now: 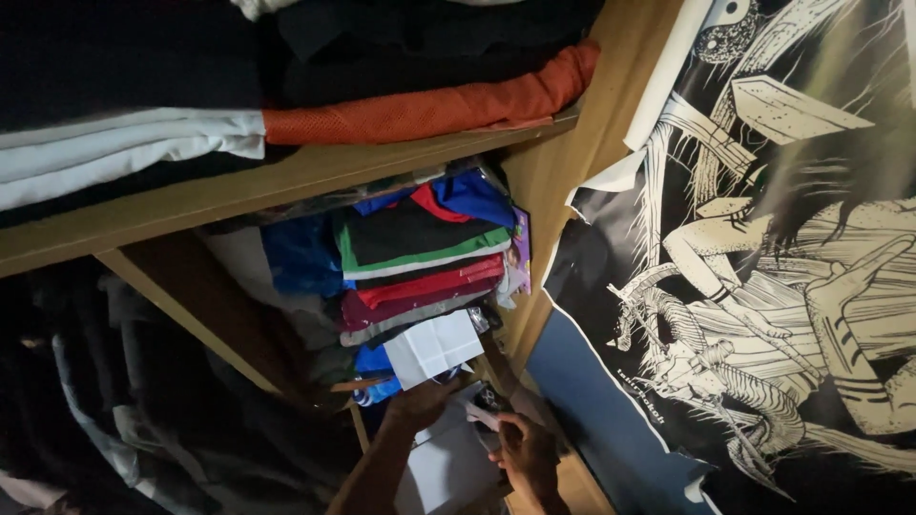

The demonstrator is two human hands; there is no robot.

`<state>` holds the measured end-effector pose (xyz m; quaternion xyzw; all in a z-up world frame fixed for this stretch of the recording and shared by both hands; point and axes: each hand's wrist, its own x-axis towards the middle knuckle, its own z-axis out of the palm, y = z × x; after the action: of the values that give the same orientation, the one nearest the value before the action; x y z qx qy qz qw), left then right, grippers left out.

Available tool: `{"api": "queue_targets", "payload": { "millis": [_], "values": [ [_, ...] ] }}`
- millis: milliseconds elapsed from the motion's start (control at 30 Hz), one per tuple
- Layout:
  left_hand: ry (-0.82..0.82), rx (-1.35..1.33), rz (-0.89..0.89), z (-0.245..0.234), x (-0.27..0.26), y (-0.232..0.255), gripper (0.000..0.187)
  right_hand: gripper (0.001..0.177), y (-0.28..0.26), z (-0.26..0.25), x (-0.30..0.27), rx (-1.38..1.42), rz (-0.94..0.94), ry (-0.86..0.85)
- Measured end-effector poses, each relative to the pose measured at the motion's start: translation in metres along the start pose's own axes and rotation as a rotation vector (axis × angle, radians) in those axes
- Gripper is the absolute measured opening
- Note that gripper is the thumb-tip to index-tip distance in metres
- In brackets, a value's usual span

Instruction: The person opens a drawer in a wooden wardrobe and handles several small packaged clothing items. They pick up, inspect, and place back multiple folded garments in plastic packaging, including t-shirts and socks, while rearranging them within the drawer.

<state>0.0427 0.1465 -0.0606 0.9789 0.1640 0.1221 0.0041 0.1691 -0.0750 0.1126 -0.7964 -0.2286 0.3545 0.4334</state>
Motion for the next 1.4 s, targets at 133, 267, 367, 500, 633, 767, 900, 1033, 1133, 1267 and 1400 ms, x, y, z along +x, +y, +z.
{"api": "queue_targets", "payload": {
  "millis": [133,267,367,500,633,767,900,1033,1133,1267,1400],
  "values": [
    [0.153,0.21,-0.028,-0.027,0.0,0.01,0.045,0.025,0.002,-0.004,-0.001,0.025,0.03,-0.03],
    [-0.271,-0.039,-0.129,-0.068,0.014,0.021,0.052,0.027,0.012,-0.009,0.005,0.054,0.047,-0.041],
    [-0.583,-0.568,-0.215,-0.1,0.027,0.019,0.083,0.025,0.025,-0.004,0.011,0.106,0.044,-0.013],
    [-0.48,-0.451,-0.289,-0.094,0.016,0.025,0.067,0.027,0.01,-0.002,0.005,-0.013,0.034,-0.049],
    [0.113,-0.431,-0.241,-0.022,-0.011,0.008,0.061,0.03,-0.002,0.013,0.009,0.036,-0.04,-0.067],
    [0.191,-0.42,-0.295,-0.013,-0.022,0.02,0.046,0.039,0.001,0.033,0.035,0.068,-0.125,-0.055],
    [0.665,0.43,-0.023,0.004,-0.027,0.015,0.055,0.027,-0.001,0.061,0.045,0.156,-0.008,-0.026],
    [0.118,-0.614,-0.502,-0.075,-0.024,0.047,0.04,0.031,0.013,0.095,0.078,0.198,0.048,-0.004],
    [0.071,-0.767,-0.568,-0.109,-0.02,0.056,0.062,0.028,0.027,0.124,0.108,0.308,0.065,0.119],
    [0.288,-0.158,-0.258,-0.039,-0.034,0.042,0.056,0.031,-0.003,0.114,0.089,0.317,0.049,0.108],
    [0.364,-0.216,-0.295,-0.017,-0.035,0.038,0.038,0.065,0.063,0.131,0.141,0.594,-0.341,-0.069]
  ]
}}
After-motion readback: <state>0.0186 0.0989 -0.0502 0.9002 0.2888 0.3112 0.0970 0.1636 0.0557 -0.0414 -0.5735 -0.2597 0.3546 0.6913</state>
